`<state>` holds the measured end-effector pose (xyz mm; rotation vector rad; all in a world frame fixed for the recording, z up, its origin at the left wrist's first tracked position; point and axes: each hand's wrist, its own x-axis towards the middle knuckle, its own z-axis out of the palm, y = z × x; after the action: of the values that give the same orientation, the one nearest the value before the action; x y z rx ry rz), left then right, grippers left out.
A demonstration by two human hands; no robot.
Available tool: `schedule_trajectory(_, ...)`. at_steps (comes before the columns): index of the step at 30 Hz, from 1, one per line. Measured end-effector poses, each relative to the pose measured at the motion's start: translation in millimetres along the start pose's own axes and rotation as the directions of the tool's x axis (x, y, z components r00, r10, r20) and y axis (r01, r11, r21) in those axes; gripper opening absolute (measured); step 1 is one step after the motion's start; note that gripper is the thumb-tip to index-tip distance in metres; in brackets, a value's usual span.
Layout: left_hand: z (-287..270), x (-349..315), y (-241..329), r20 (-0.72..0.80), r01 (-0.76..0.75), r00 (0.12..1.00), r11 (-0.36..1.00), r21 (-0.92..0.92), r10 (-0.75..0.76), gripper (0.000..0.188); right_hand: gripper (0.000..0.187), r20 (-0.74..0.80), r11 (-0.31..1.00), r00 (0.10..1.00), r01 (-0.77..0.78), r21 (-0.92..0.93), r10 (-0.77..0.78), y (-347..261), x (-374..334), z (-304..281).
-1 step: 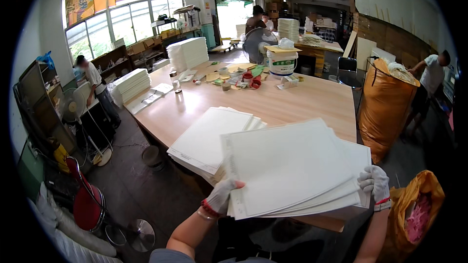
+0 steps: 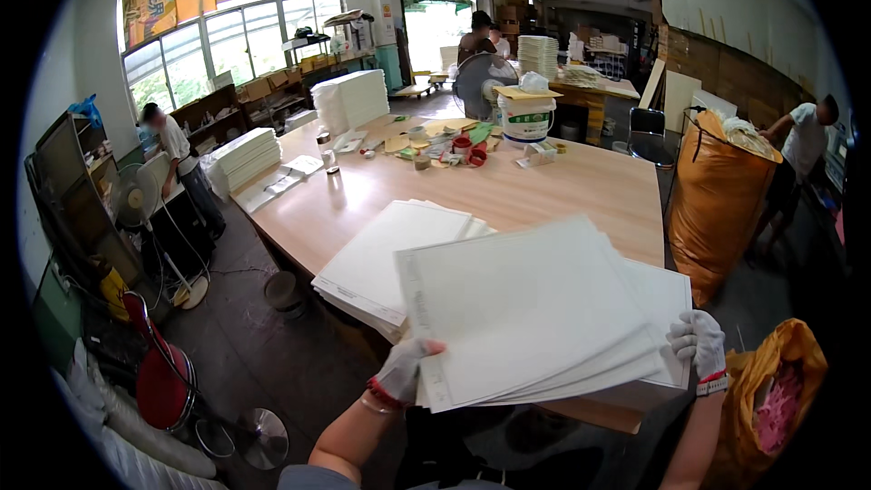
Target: The person places stacks of white paper documents into clear plastic sleeves and then arranges them into a white box. The person handles the documents and sleeves by hand, organizing them on a table in a workshop setting.
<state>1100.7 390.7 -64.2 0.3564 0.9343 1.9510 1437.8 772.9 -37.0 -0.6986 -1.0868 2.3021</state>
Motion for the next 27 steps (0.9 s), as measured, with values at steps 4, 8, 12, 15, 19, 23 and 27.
schedule_trajectory(4, -39.8, -21.2, 16.5, -0.164, -0.272, 0.951, 0.962, -0.032, 0.264, 0.057, 0.033, -0.250, 0.900, 0.927, 0.164, -0.404, -0.281, 7.1, -5.0, 18.2)
schedule_trajectory(8, -93.1, 3.6, 40.9, -0.285, -0.437, 0.867, 0.899, -0.038, 0.409, 0.054, 0.032, -0.229, 0.895, 0.929, 0.179, -0.408, -0.291, 9.2, -2.1, 11.7)
schedule_trajectory(12, -102.9, 40.3, 74.4, -0.326, -0.574, 0.783, 0.817, -0.050, 0.530, 0.036, 0.031, -0.270, 0.881, 0.914, 0.160, -0.444, -0.302, 9.6, -3.0, 11.7)
schedule_trajectory(15, -171.2, 72.3, 76.6, -0.388, -0.530, 0.789, 0.847, -0.037, 0.477, 0.036, 0.030, -0.229, 0.895, 0.927, 0.186, -0.406, -0.297, 10.1, -0.8, 9.5)
schedule_trajectory(19, -153.4, 79.4, 72.3, -0.527, -0.402, 0.761, 0.912, 0.075, 0.379, 0.036, 0.029, -0.269, 0.890, 0.908, 0.194, -0.413, -0.323, 11.4, -4.7, 12.3)
schedule_trajectory(23, -145.9, 76.3, 73.5, -0.580, -0.368, 0.742, 0.928, 0.066, 0.336, 0.030, 0.028, -0.278, 0.903, 0.909, 0.191, -0.385, -0.311, 12.6, -4.9, 15.4)
schedule_trajectory(27, -192.0, 71.6, 57.6, -0.418, -0.425, 0.705, 0.813, 0.398, 0.573, 0.034, 0.026, -0.282, 0.943, 0.927, 0.162, -0.292, -0.247, 8.7, -3.5, 18.0)
